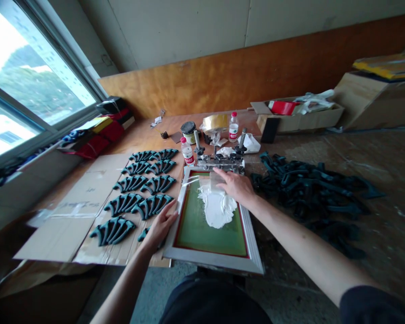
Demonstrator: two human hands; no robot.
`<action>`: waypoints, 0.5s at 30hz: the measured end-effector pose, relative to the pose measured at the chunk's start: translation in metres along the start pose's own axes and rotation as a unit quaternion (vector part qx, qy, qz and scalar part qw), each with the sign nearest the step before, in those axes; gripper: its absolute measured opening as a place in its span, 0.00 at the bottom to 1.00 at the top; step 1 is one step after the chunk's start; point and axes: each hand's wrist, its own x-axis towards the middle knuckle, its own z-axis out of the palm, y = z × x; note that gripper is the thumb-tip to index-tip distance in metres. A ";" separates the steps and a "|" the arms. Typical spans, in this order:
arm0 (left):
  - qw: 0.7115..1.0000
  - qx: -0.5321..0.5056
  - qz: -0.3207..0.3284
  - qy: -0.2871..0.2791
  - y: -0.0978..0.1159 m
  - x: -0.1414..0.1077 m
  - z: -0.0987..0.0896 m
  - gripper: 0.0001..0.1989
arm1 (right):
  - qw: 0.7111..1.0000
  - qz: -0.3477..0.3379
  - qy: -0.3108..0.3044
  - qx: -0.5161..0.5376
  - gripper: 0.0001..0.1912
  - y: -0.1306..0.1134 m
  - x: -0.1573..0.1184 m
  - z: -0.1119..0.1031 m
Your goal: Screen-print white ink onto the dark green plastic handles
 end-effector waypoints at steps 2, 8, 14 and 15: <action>0.999 -0.014 0.025 0.024 0.031 -0.005 -0.006 0.33 | 0.998 0.042 0.048 0.001 0.29 0.020 0.011 -0.018; 0.964 -0.169 0.187 0.081 0.120 0.020 -0.004 0.28 | 0.978 0.154 0.110 0.083 0.21 0.079 -0.031 0.004; 0.937 -0.222 0.235 0.129 0.137 0.038 0.020 0.26 | 0.996 0.037 -0.076 -0.034 0.13 0.029 -0.089 0.081; 0.944 -0.226 0.203 0.133 0.124 0.031 0.029 0.26 | 0.994 0.053 -0.088 -0.044 0.11 0.018 -0.092 0.083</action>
